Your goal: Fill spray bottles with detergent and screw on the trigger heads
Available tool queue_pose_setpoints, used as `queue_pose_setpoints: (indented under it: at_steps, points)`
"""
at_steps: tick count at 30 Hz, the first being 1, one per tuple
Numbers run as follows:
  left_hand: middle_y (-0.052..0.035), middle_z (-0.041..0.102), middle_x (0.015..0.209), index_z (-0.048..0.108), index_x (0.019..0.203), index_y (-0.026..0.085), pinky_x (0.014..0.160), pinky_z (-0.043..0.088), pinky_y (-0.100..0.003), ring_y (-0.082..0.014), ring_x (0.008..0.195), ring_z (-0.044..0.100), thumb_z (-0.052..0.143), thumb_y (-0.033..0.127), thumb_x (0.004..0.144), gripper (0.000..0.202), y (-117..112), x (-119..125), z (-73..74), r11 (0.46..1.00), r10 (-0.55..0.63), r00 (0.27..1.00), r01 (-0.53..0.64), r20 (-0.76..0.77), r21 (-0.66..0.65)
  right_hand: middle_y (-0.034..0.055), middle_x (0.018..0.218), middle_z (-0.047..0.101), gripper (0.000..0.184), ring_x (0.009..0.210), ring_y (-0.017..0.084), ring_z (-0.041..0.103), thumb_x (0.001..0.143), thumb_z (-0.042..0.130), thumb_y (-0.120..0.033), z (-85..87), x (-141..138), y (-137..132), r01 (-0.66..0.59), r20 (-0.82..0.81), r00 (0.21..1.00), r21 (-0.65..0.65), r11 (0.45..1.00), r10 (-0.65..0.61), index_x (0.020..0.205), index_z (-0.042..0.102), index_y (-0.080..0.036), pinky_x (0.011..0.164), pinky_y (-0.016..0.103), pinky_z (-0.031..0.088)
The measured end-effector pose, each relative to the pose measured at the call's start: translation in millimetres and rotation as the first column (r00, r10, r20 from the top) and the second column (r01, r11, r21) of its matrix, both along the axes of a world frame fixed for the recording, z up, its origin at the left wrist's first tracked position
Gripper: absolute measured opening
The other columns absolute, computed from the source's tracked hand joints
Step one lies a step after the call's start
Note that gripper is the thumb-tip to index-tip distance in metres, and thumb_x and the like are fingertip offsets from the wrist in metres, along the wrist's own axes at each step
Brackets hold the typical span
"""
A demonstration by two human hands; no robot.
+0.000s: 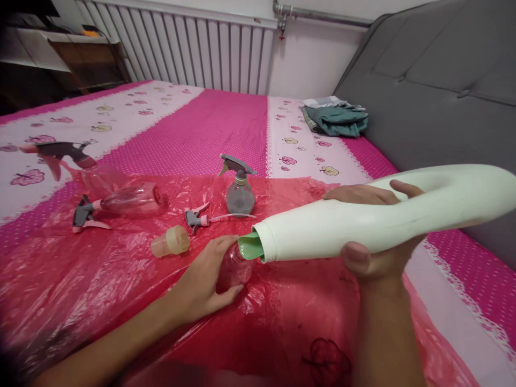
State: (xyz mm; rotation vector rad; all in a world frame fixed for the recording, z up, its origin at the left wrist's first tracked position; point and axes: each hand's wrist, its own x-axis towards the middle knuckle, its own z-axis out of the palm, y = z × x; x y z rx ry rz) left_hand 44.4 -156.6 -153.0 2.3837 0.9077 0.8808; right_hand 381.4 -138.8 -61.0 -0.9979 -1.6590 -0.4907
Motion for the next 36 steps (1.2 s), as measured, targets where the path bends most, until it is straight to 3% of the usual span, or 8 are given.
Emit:
queue_pose_setpoints:
  at_steps: [16,23,29,36]
  points:
    - [-0.0168,0.062,0.159,0.029,0.171,0.032,0.121,0.061,-0.063,-0.0392,0.144,0.066,0.081,0.032,0.096,0.091,1.0,-1.2,-2.4,1.000,-0.011,1.000,0.011,0.016,-0.009,0.0003,0.083,0.084,0.081,0.085,0.031,0.082,0.098,0.036,-0.094,-0.2,0.9,-0.5,0.035,0.038,0.999,0.011,0.999,-0.035,0.099,0.083,-0.028,0.120,0.061,0.041]
    - [-0.0170,0.061,0.160,0.030,0.171,0.031,0.122,0.061,-0.062,-0.0385,0.146,0.066,0.080,0.032,0.097,0.089,-0.1,-1.6,-0.9,1.000,-0.003,1.000,0.003,-0.003,-0.016,0.0001,0.083,0.083,0.072,0.084,0.032,0.081,0.098,0.045,-0.090,-2.5,2.7,1.0,-0.032,-0.010,0.999,0.009,0.999,0.032,0.100,0.083,-0.029,0.121,0.063,0.039]
    - [-0.0170,0.061,0.161,0.030,0.172,0.032,0.123,0.060,-0.063,-0.0396,0.147,0.065,0.080,0.031,0.097,0.091,0.1,-1.6,-0.5,1.000,-0.005,1.000,0.005,0.000,-0.031,0.0017,0.082,0.082,0.078,0.084,0.032,0.081,0.098,0.039,-0.092,-2.4,2.8,1.3,0.010,0.011,1.000,0.012,1.000,-0.010,0.100,0.084,-0.029,0.120,0.066,0.041]
    - [-0.0174,0.061,0.159,0.029,0.170,0.032,0.121,0.062,-0.063,-0.0395,0.144,0.066,0.080,0.031,0.097,0.089,0.3,-0.7,-1.0,1.000,-0.003,1.000,0.003,0.001,-0.012,0.0016,0.083,0.084,0.083,0.086,0.032,0.082,0.097,0.038,-0.095,-1.2,0.3,-0.8,0.025,0.001,1.000,-0.014,1.000,-0.025,0.097,0.084,-0.026,0.124,0.061,0.041]
